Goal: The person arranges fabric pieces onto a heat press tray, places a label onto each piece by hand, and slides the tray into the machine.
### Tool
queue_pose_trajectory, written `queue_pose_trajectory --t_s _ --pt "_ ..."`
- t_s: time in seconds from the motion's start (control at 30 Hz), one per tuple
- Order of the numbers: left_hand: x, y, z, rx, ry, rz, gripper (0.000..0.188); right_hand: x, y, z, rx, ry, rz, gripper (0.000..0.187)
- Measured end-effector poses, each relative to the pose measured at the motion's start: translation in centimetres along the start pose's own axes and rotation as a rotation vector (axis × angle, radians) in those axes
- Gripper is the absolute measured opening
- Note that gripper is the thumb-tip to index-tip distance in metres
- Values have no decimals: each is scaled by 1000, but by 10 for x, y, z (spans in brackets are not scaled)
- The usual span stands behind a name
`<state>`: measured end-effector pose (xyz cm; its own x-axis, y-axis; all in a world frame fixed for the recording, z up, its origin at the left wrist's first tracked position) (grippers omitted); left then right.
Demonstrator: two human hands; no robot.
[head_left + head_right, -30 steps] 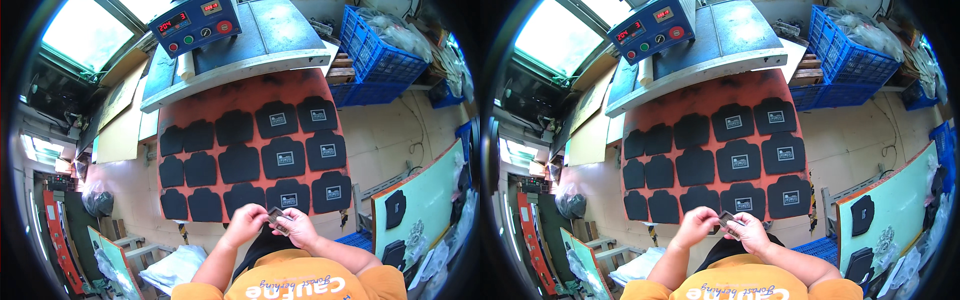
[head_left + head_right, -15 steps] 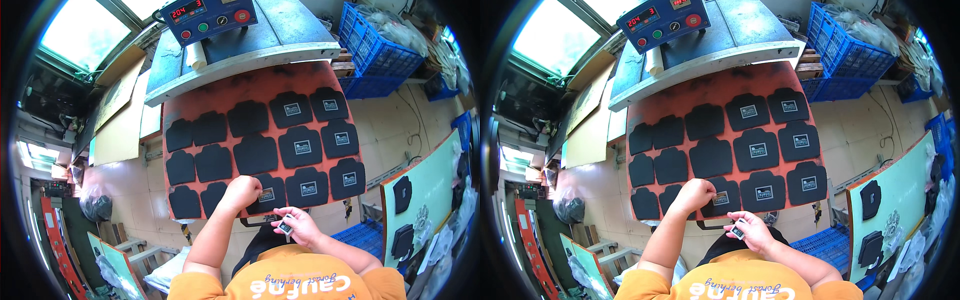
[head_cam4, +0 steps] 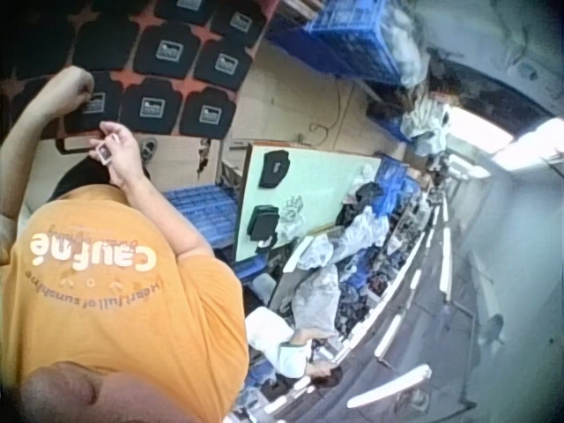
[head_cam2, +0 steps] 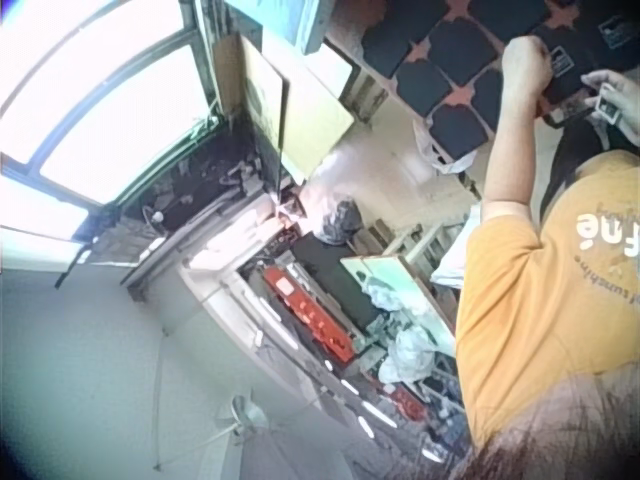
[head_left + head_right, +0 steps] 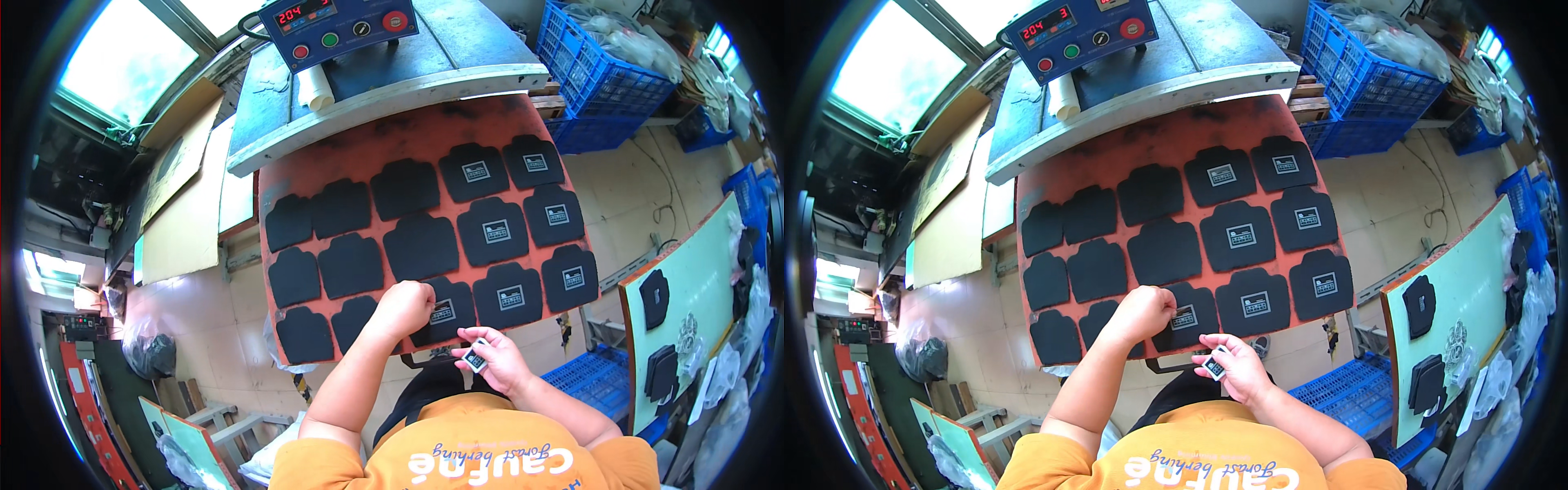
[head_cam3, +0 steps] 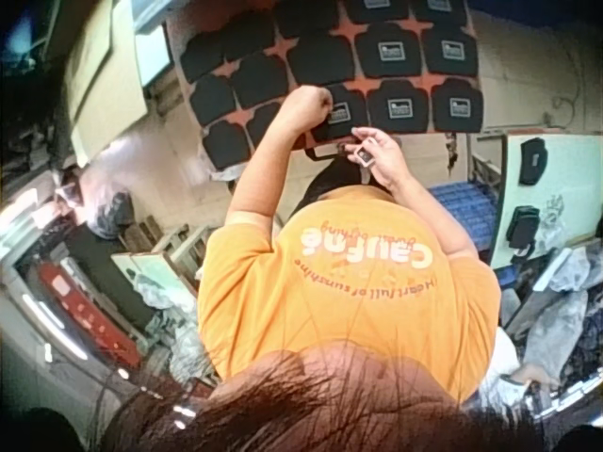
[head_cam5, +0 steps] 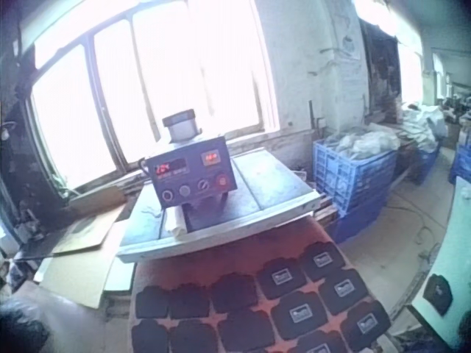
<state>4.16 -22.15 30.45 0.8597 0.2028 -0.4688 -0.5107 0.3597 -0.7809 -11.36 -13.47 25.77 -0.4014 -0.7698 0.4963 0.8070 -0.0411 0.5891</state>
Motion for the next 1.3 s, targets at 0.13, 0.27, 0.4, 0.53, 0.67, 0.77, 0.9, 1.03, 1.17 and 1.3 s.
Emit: queue_pose_trajectory --t_s 0.13,0.27,0.4,0.53,0.67,0.77,0.9,1.03,1.17,1.3 --pt "1 1 0 10 8 21 10 0 -1 0 -26 -13 12 22" --pt "3 3 -2 14 10 21 10 -1 -3 0 -40 -28 0 22" --pt "2 4 -3 18 32 3 7 -1 -3 1 -46 -42 -13 22" --pt "2 4 -4 9 59 14 7 0 -1 2 -57 -54 -29 23" --pt "2 4 -4 9 64 18 7 -1 -1 2 -55 -75 -37 23" --pt "3 5 -5 14 68 22 7 0 -1 3 -62 -88 -45 22" --pt "1 5 -6 21 87 19 8 0 0 4 -75 -105 -45 22" --pt "3 7 -7 34 91 18 8 1 4 5 -90 -122 -44 22" --pt "4 6 -8 31 97 32 9 1 9 3 -93 -144 -43 22" --pt "3 7 -9 43 97 29 10 1 14 -1 -81 -169 -52 22"
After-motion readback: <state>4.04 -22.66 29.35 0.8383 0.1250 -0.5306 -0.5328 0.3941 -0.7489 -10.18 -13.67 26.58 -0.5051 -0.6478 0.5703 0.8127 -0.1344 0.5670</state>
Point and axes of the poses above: each hand's wrist, its own z-axis away from the middle knuckle, its own y-axis out of the palm, x = y × z, the point moved 10 cm from there along -z, towards the middle knuckle, and after that the axes turned 8 degrees about -y, right-handed, at the moved point
